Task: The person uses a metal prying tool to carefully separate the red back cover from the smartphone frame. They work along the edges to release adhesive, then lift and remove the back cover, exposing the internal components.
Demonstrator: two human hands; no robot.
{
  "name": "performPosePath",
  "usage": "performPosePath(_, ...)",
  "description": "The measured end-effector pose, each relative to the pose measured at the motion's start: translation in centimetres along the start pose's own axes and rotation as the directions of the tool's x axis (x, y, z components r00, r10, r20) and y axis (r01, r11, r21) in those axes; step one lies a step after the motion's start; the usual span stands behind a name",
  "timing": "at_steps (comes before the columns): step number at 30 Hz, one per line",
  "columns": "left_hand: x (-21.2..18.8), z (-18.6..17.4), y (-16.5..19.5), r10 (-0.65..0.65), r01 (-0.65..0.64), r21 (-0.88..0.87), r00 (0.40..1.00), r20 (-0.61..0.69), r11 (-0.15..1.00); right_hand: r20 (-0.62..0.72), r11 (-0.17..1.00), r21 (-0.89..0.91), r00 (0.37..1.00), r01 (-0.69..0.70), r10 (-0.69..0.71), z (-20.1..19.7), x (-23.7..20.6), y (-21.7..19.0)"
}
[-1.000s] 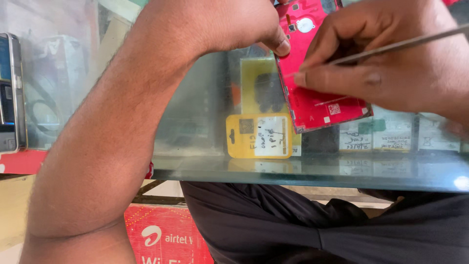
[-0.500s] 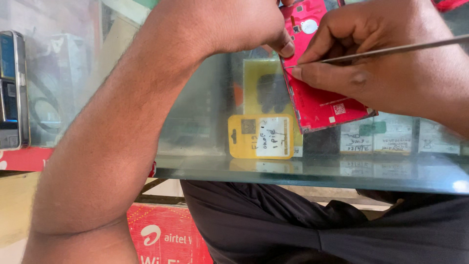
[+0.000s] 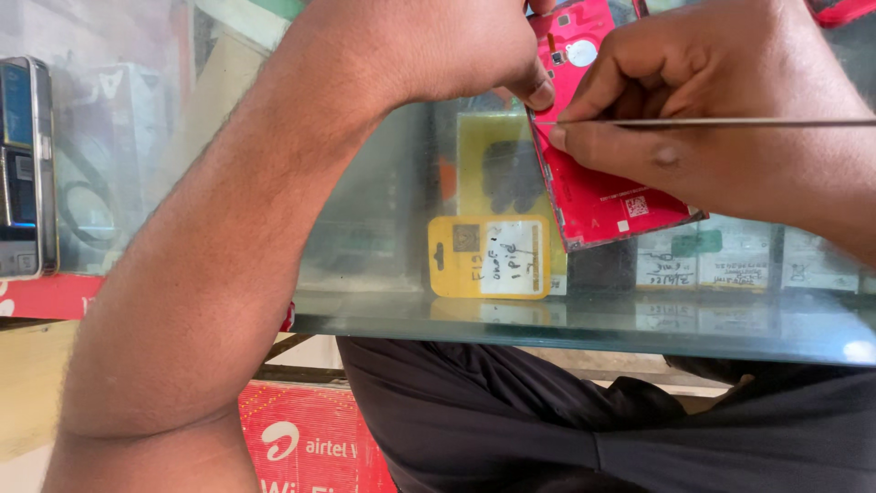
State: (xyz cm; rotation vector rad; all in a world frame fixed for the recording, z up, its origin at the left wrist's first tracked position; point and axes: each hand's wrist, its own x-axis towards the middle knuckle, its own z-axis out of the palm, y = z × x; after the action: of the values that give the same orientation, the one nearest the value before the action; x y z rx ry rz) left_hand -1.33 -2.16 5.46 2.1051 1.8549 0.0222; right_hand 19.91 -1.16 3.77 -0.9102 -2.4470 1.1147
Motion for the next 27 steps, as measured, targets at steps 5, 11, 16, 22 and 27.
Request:
performPosePath(5, 0.1, 0.0, 0.0, 0.009, -0.009, 0.016, 1.000, -0.017, 1.000, -0.012, 0.998, -0.036, 0.999, 0.048, -0.048, -0.1, 0.0, 0.5)
performPosePath(11, 0.0, 0.0, 0.1, 0.000, 0.000, 0.015, 1.000, -0.010, 1.000, -0.018, 0.995, -0.085, 0.999, 0.049, -0.051, -0.1, -0.1, 0.8)
performPosePath(16, 0.0, 0.0, 0.2, 0.034, -0.034, 0.021, 0.999, -0.031, 0.999, -0.007, 0.995, -0.058, 0.997, 0.078, -0.079, -0.1, 0.0, 1.0)
performPosePath(22, 0.0, 0.2, 0.0, -0.001, 0.001, 0.018, 1.000, -0.005, 1.000, 0.009, 0.997, -0.030, 0.998, 0.068, -0.068, -0.1, -0.3, 1.1)
performPosePath(27, 0.1, 0.3, -0.1, 0.017, -0.017, 0.015, 1.000, -0.006, 1.000, 0.011, 0.999, -0.025, 0.999, 0.047, -0.047, 0.0, -0.3, 1.1)
